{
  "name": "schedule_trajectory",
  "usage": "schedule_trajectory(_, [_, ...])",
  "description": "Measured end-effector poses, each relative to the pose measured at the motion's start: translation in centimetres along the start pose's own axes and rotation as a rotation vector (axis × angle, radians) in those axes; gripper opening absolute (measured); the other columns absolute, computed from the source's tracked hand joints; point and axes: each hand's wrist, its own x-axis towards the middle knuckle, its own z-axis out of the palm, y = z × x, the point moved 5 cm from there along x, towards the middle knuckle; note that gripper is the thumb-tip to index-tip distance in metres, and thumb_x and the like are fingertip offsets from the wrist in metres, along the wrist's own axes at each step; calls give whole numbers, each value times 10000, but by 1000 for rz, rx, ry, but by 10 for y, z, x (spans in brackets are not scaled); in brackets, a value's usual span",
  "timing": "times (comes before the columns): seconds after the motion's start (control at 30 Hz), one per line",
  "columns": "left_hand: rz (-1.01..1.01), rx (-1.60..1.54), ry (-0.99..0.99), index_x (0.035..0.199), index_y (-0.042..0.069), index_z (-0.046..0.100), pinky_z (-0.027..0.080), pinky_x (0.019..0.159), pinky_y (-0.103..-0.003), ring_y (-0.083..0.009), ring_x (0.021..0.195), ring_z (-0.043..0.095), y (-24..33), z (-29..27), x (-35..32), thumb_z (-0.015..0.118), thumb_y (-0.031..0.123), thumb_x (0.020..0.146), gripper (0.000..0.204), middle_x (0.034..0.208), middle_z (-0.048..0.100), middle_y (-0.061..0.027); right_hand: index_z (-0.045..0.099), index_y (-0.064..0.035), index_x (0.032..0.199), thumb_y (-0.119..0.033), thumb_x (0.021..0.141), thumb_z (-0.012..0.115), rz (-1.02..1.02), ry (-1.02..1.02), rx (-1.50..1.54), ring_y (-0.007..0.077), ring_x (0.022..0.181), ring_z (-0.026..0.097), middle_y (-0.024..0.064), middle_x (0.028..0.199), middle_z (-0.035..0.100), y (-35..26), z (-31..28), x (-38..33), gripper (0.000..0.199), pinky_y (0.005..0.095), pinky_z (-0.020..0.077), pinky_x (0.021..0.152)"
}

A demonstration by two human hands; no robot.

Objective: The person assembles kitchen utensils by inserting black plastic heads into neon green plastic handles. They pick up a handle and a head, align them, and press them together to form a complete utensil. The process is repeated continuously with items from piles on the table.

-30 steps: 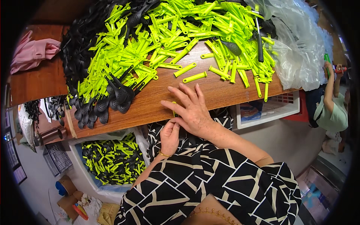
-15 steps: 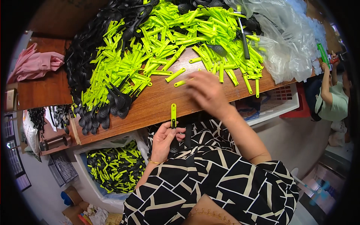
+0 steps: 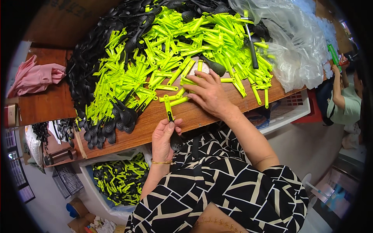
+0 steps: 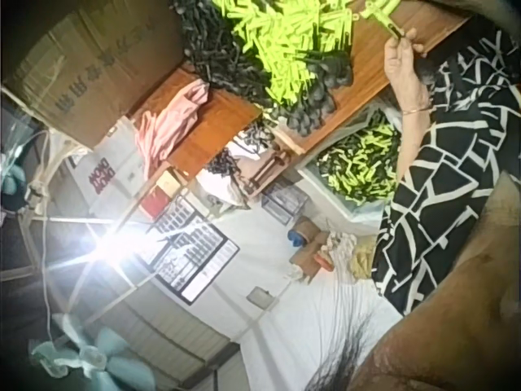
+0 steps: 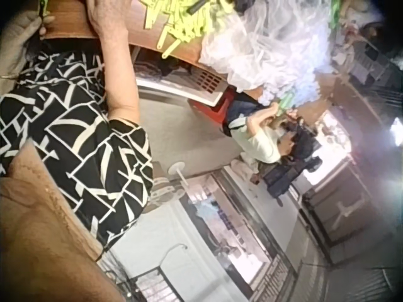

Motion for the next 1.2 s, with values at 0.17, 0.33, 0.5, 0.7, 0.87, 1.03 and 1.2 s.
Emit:
schedule_trajectory(0.17, [-13,9,-8,1254,37,674,605,873,-307,-155,934,731,-1,3,0,686,140,1053,226,1146,768,-125,779,-169,1168,-230,939,762,63,143,-95,265,1249,621,19,1196,750,42,-36,-3,237,516,349,1149])
schedule_trajectory(0.33, [-4,17,-8,1242,40,664,617,949,-351,-232,1047,758,0,9,3,668,154,1065,210,1130,764,-137,767,-164,1166,-260,858,825,130,195,-252,249,1191,627,11,1148,749,65,-64,19,328,467,385,1063])
schedule_trajectory(0.5, [-51,24,0,1239,43,639,613,979,-362,-269,1111,756,-2,6,8,650,167,1078,203,1144,760,-145,732,-192,1268,-311,884,810,47,120,-279,242,1308,575,12,1262,716,41,-32,23,409,518,334,1141])
schedule_trajectory(0.7, [-44,34,-1,1234,42,637,613,984,-364,-279,1137,750,-1,5,7,649,169,1080,200,1158,757,-148,800,-178,1058,-232,946,758,75,232,-116,223,1024,682,-2,978,760,51,-50,29,131,440,397,1035])
schedule_trajectory(0.87, [-55,39,-23,1236,39,635,616,979,-361,-275,1136,750,-2,5,7,646,168,1082,201,1162,755,-151,796,-176,1035,-168,870,751,-210,165,-70,227,1071,662,-15,1040,751,31,-38,63,170,423,429,1030])
schedule_trajectory(1.03, [-48,21,-21,1230,41,634,616,975,-357,-275,1130,752,-1,7,7,645,166,1082,194,1158,756,-153,788,-179,1003,-152,841,733,-251,-96,-262,227,1153,650,-25,1125,739,18,-3,82,173,406,437,1044])
schedule_trajectory(1.2, [-39,25,-14,1231,43,629,613,971,-353,-276,1130,752,-2,6,6,644,169,1084,194,1154,756,-156,798,-181,1031,-151,855,719,-208,-37,-190,215,1128,653,-25,1131,750,54,-15,71,195,398,448,1012])
